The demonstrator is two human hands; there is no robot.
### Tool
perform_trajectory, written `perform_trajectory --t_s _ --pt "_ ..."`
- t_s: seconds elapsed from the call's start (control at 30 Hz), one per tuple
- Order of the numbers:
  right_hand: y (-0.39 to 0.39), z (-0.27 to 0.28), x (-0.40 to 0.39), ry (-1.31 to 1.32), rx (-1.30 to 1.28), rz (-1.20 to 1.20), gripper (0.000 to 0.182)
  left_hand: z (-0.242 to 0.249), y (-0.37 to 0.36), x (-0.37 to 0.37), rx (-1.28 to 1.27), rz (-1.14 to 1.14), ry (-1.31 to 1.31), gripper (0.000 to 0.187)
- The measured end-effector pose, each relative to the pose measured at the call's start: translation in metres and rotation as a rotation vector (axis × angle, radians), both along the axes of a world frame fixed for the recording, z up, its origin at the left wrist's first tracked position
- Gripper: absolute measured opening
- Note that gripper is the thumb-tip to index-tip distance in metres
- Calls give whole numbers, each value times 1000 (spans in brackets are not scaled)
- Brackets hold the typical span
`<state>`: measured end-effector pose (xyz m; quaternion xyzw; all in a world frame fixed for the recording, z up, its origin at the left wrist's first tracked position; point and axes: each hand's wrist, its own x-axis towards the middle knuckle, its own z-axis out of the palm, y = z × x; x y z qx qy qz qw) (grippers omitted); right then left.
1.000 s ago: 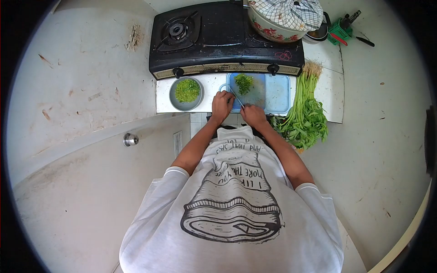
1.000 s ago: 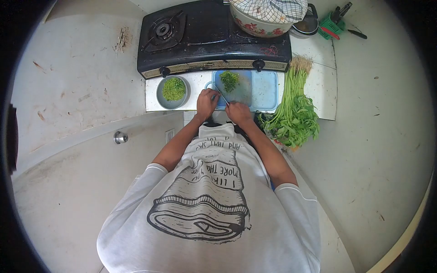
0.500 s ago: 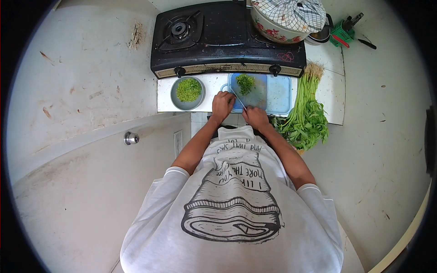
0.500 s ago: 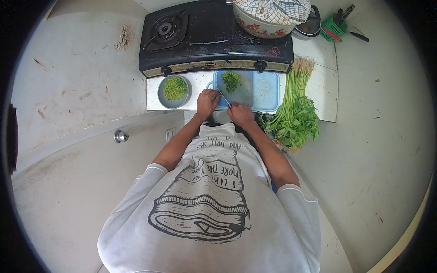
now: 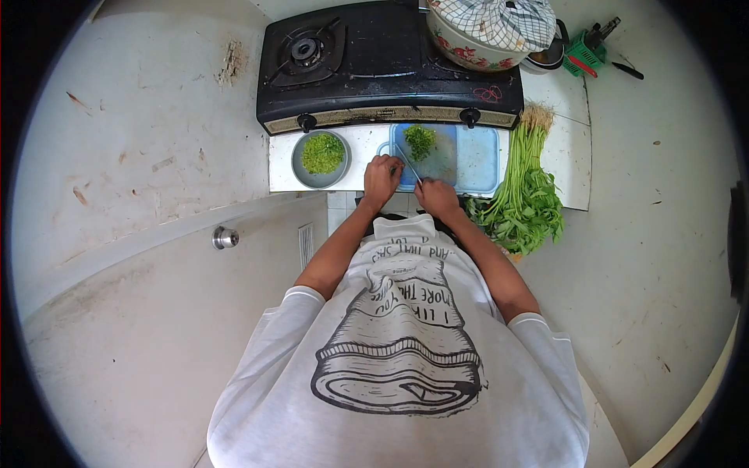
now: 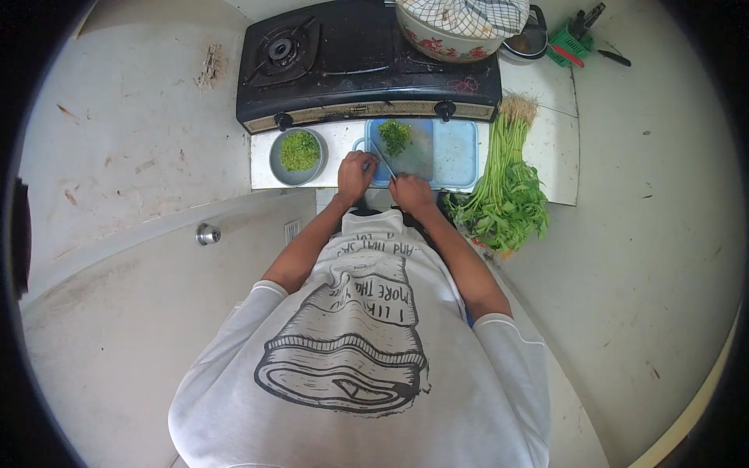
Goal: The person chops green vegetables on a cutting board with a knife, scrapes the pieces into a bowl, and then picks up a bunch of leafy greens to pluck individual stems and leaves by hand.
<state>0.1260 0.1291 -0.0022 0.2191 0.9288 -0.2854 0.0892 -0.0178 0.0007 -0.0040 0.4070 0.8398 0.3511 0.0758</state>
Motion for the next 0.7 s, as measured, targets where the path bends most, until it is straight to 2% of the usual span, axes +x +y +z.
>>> perform_trajectory --t_s 0.27,0.37,0.57,0.7 --pt "-1 6 6 -24 1 38 45 1 -4 0 -88 -46 95 8" --pt "-2 14 3 -118 -16 64 46 -3 -6 1 -68 -47 104 9" --pt "-6 6 -7 8 12 29 47 1 -8 5 -22 -9 63 7" --pt "-4 5 -5 -22 16 38 46 2 -8 5 12 16 34 6"
